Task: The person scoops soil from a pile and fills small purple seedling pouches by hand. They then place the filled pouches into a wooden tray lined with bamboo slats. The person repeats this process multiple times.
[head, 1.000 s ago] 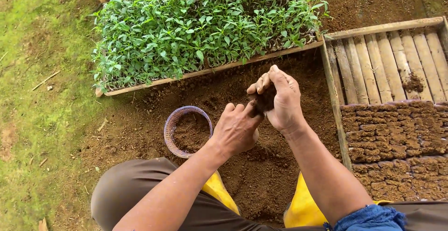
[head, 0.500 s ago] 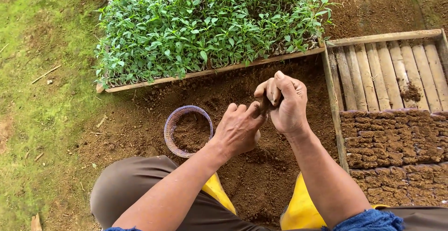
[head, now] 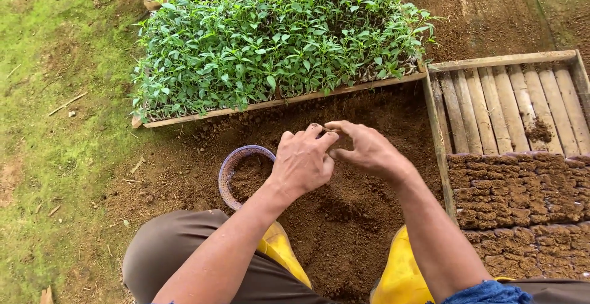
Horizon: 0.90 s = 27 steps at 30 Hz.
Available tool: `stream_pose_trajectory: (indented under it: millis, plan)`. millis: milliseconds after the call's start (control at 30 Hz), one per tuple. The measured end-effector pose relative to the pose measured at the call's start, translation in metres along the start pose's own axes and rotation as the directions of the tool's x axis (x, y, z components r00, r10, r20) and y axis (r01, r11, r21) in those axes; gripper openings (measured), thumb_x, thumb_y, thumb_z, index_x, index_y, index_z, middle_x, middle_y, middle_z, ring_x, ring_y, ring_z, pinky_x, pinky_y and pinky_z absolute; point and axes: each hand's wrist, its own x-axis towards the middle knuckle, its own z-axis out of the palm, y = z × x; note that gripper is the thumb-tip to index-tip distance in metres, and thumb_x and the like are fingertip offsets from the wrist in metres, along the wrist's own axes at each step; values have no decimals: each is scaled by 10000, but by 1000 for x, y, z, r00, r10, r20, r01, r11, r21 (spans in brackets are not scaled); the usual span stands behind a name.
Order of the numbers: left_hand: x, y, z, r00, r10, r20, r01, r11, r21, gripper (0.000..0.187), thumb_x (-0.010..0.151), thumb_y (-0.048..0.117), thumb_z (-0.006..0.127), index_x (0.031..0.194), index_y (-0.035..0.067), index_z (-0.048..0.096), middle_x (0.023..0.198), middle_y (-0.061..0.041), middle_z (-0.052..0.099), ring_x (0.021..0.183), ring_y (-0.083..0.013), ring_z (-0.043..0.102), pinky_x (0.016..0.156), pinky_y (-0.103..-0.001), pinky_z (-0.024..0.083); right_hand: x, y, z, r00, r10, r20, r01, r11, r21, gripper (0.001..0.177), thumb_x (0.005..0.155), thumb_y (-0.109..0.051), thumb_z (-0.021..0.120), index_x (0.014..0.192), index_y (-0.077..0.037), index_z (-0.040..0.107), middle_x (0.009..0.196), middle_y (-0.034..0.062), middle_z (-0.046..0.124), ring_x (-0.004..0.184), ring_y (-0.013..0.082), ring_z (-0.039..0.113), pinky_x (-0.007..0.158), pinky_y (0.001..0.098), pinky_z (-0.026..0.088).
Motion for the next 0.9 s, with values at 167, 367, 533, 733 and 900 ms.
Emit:
stream_pose_trajectory:
  millis: [167, 367, 533, 733, 900]
  plan:
    - [-3, 0, 10, 989, 42, -143, -52, 996, -66, 414, 833, 151, 539, 1219, 176, 687, 1147, -150, 676, 891, -278, 739, 837, -411, 471, 22, 36, 26, 931, -278, -239, 315, 939, 135, 225, 885, -90, 703, 1104, -120, 749, 974, 149, 771, 965, 284, 697, 897, 479, 536]
    - [0, -13, 9, 933, -361, 15, 206, 499, -842, 646, 753, -115, 561, 1375, 59, 532, 1255, -209, 636, 1007, -258, 683, 886, -396, 575, 18, 33, 14, 921, -277, -275, 345, 908, 239, 266, 912, -181, 766, 1142, -49, 746, 1141, 175, 758, 1205, 329, 649, 1118, 532, 433]
    - [6, -17, 35, 941, -264, 210, 237, 74, -969, 731, 735, -162, 706, 1422, -24, 496, 1097, -192, 704, 926, -205, 710, 894, -342, 581, 21, 34, 13, 843, -419, -339, 470, 879, 84, 309, 875, -204, 809, 1080, 13, 729, 1279, 193, 676, 1336, 382, 539, 1153, 560, 379]
    - [11, -18, 42, 966, -228, 122, 119, -26, -993, 565, 752, -100, 812, 1288, -12, 654, 970, -123, 723, 842, -129, 674, 816, -268, 598, 11, 24, 7, 887, -408, -218, 451, 867, 213, 316, 887, -215, 780, 1140, -36, 723, 1437, 149, 591, 1417, 386, 445, 1179, 626, 281]
    - [14, -19, 38, 974, -201, 101, 100, -14, -995, 509, 757, -84, 832, 1242, -6, 700, 932, -131, 741, 812, -118, 671, 783, -255, 612, -16, -2, -10, 906, -400, -138, 423, 857, 295, 381, 869, -146, 727, 1219, -2, 687, 1478, 214, 544, 1424, 441, 422, 1178, 690, 222]
